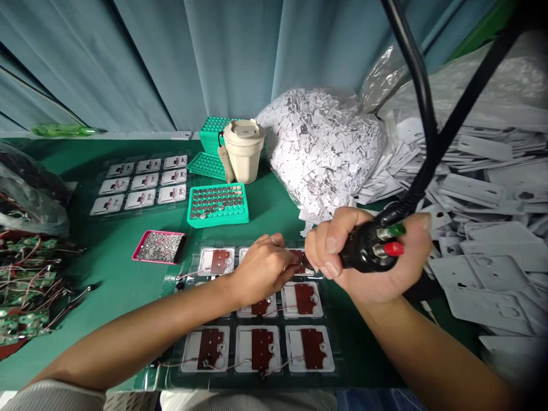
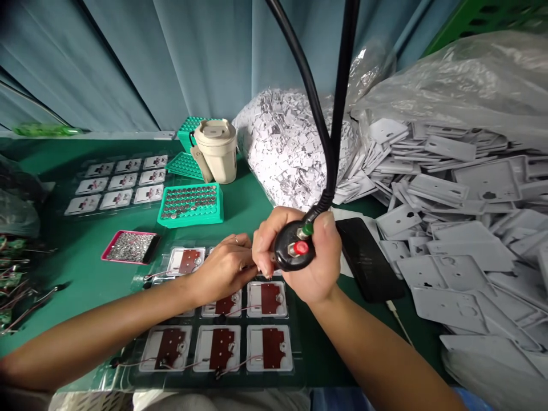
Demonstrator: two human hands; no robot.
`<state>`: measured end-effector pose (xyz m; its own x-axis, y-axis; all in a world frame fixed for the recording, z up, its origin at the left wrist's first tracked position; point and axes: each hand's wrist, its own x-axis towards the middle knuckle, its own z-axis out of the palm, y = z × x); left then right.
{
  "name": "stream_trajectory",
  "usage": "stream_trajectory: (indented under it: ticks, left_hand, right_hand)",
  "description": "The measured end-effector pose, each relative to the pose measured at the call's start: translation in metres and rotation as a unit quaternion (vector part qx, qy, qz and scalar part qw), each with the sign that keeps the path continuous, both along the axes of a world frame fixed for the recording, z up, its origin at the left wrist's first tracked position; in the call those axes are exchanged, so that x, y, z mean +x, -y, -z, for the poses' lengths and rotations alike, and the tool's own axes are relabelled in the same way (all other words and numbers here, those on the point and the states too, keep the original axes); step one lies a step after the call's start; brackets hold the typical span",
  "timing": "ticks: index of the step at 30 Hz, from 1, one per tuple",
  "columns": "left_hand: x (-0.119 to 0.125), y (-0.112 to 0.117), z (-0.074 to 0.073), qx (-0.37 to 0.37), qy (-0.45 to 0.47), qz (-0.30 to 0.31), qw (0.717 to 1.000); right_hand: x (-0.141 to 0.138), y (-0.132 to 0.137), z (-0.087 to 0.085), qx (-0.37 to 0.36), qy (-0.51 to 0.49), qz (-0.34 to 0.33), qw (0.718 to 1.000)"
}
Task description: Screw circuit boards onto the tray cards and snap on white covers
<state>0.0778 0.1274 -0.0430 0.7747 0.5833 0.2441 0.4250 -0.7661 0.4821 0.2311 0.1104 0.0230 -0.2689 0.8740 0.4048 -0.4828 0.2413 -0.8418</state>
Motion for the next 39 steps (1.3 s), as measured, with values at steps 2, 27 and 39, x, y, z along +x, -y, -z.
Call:
stream_trajectory:
  ticks: [2,27,39]
  left_hand:
    - [-0.006,0.000,-0.003,-0.002,0.010,-0.014,1.000]
    - [-0.202,-0.002,-0.014,0.030,-0.178,-0.450,0.875]
    - [-0.054,0.011,-0.036,-0.111,-0.055,-0.163,0.979]
  right_hand:
    - [0.001,-0.002,0.005,-0.011,0.008,0.012,1.000]
    - [0.005,-0.004,0.018,-0.045,0.046,0.044,0.997]
    - [0.003,0.000,0.026,-0.077,0.043,0.030,0.996]
